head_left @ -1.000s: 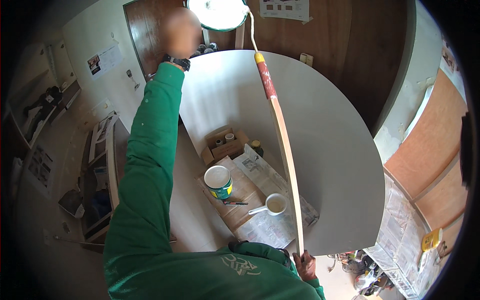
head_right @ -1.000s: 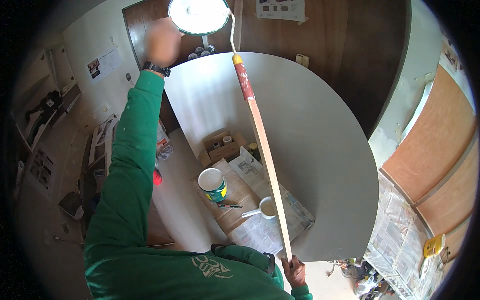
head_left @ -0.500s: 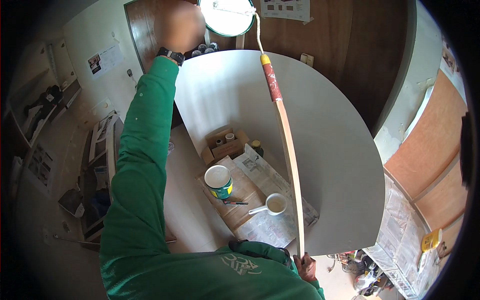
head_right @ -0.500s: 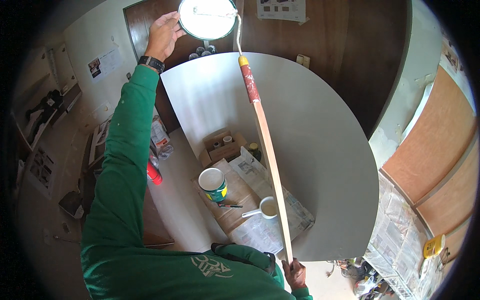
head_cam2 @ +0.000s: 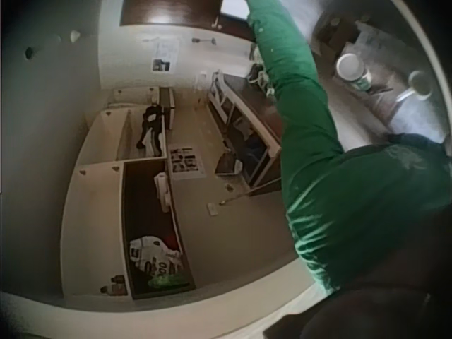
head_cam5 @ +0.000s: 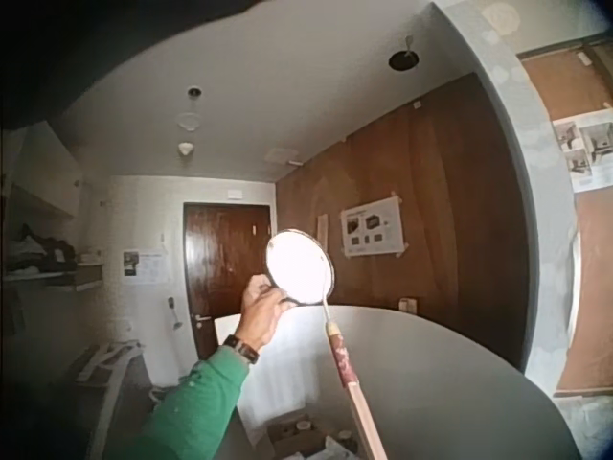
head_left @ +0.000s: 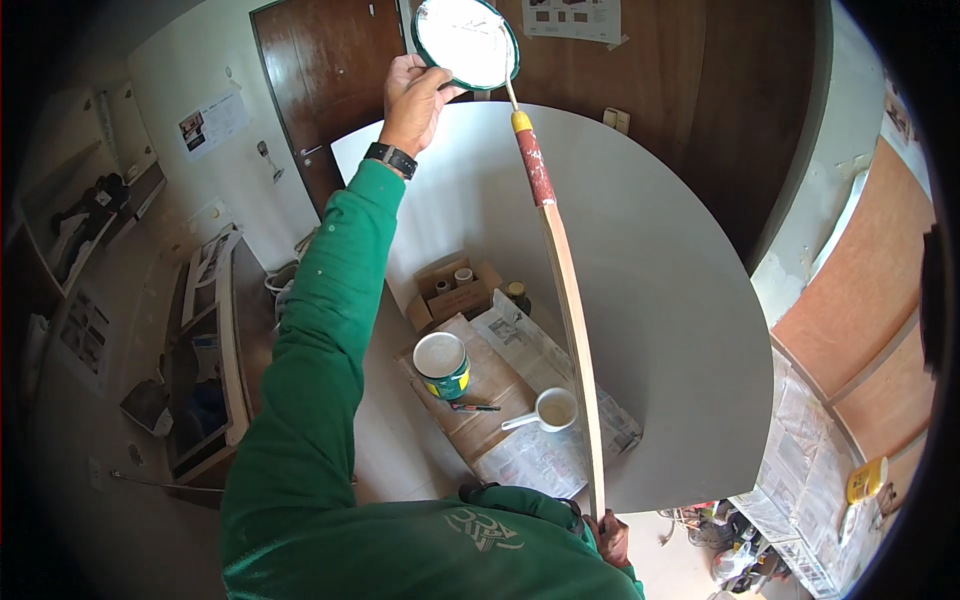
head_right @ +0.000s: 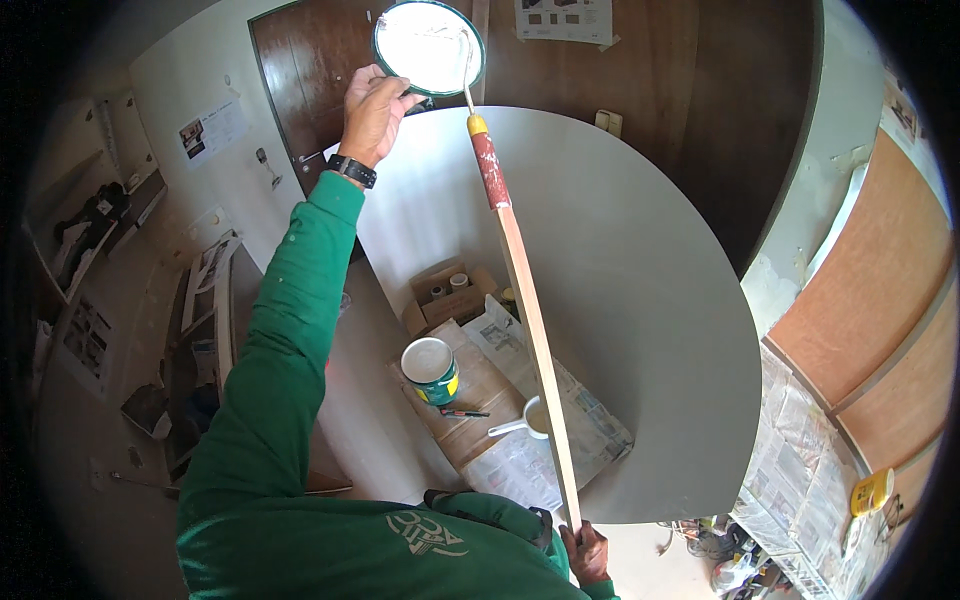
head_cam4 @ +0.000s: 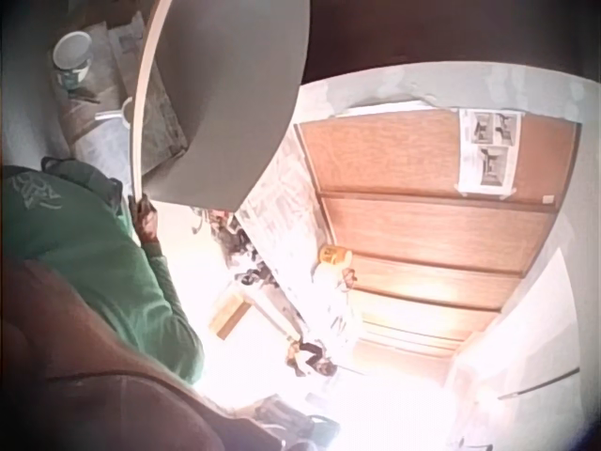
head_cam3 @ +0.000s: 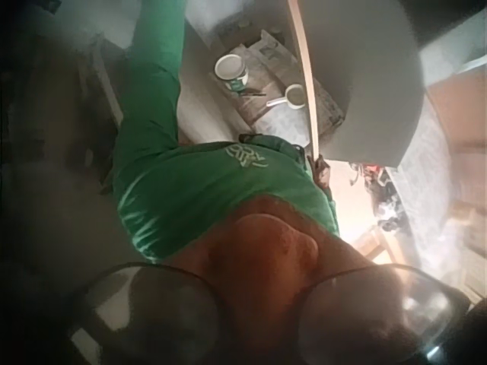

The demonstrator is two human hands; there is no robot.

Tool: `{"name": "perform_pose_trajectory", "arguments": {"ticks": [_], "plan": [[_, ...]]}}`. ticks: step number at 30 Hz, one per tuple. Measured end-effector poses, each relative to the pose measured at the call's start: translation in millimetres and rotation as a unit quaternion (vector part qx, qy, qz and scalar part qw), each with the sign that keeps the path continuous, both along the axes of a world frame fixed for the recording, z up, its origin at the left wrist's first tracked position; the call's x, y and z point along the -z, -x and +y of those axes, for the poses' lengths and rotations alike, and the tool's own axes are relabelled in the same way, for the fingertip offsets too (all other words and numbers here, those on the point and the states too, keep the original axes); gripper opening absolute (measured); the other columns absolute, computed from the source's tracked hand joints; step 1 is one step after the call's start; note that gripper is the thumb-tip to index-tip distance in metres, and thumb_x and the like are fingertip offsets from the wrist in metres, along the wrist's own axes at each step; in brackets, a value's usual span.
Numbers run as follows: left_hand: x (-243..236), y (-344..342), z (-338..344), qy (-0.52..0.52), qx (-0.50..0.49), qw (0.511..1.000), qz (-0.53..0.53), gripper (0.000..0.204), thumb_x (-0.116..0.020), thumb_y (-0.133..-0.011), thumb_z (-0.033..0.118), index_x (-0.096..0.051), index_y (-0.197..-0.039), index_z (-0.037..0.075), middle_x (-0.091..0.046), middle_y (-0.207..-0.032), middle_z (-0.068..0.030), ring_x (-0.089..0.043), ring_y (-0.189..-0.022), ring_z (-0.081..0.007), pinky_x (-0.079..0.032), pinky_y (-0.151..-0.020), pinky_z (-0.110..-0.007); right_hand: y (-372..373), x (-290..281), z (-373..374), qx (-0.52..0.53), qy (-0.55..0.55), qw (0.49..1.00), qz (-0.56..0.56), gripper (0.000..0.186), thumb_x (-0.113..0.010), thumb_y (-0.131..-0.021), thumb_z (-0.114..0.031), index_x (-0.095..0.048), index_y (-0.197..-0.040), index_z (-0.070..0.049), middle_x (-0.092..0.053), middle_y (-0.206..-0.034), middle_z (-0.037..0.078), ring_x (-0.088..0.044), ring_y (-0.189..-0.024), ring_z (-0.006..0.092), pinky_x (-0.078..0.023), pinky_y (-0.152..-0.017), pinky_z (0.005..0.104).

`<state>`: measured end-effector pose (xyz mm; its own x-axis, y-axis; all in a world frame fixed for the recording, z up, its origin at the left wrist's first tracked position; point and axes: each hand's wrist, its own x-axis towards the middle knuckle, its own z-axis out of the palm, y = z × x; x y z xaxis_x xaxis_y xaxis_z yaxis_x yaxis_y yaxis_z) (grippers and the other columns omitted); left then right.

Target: The person uses a utility knife to cut the seal on a green paint bucket, removes the lid, and places it on a workbench. They then pick up a paint roller and dip it into the bucket to load it with white paint.

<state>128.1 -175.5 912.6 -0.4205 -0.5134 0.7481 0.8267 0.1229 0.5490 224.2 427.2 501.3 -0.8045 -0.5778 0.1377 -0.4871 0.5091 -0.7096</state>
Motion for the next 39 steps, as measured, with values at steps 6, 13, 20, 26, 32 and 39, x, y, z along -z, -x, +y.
{"name": "perform_pose_trajectory", "arguments": {"ticks": [6,13,20,26,32,39], "plan": [[9,13,-2,0.003,0.010,1.000,0.012,0.032,-0.056,-0.084,-0.011,-0.041,-0.109,0.002,-0.057,-0.109,-0.0146,-0.061,-0.103,-0.0225,-0.049,-0.099,-0.050,-7,6,7,0.000,0.011,1.000,-0.004,0.033,-0.077,-0.084,-0.016,-0.050,-0.072,-0.002,-0.051,-0.053,0.011,-0.051,-0.043,0.0270,-0.040,-0.044,0.0385],[18,31,-1,0.007,0.008,1.000,0.018,0.033,-0.057,-0.081,-0.012,-0.041,-0.106,0.002,-0.056,-0.109,-0.0148,-0.062,-0.102,-0.0238,-0.051,-0.096,-0.043,1,-15,-11,-0.015,-0.001,1.000,-0.017,0.033,-0.075,-0.085,-0.015,-0.049,-0.073,-0.001,-0.052,-0.053,0.012,-0.052,-0.042,0.0282,-0.042,-0.044,0.0378],[-8,31,-11,0.006,0.030,0.998,0.056,0.037,-0.056,-0.079,-0.017,-0.042,-0.108,0.001,-0.057,-0.113,-0.0161,-0.061,-0.106,-0.0258,-0.051,-0.097,-0.044,-5,8,13,-0.066,0.032,0.995,-0.060,0.031,-0.075,-0.085,-0.017,-0.051,-0.074,-0.001,-0.053,-0.053,0.013,-0.054,-0.044,0.0277,-0.042,-0.045,0.0370],[9,32,-4,0.006,0.025,0.999,0.021,0.045,-0.055,-0.079,-0.015,-0.044,-0.119,0.001,-0.056,-0.119,-0.0151,-0.060,-0.111,-0.0258,-0.049,-0.098,-0.044,10,-17,-12,-0.051,0.019,0.998,-0.034,0.032,-0.076,-0.085,-0.020,-0.052,-0.075,-0.002,-0.051,-0.052,0.012,-0.053,-0.043,0.0274,-0.041,-0.045,0.0382],[0,32,-5,-0.013,0.034,0.998,0.060,0.048,-0.057,-0.078,-0.016,-0.046,-0.120,0.002,-0.057,-0.120,-0.0145,-0.059,-0.112,-0.0263,-0.048,-0.100,-0.043,8,-1,-7,-0.063,0.037,0.996,-0.058,0.032,-0.076,-0.086,-0.022,-0.053,-0.075,-0.002,-0.052,-0.053,0.012,-0.052,-0.044,0.0264,-0.041,-0.045,0.0372],[-5,23,-10,-0.028,0.021,0.996,0.078,0.048,-0.056,-0.075,-0.018,-0.048,-0.117,0.003,-0.057,-0.120,-0.0140,-0.058,-0.114,-0.0258,-0.048,-0.099,-0.042,7,-7,-5,-0.070,0.032,0.994,-0.081,0.030,-0.075,-0.086,-0.020,-0.054,-0.075,-0.002,-0.052,-0.055,0.012,-0.051,-0.046,0.0249,-0.042,-0.047,0.0370]]}}
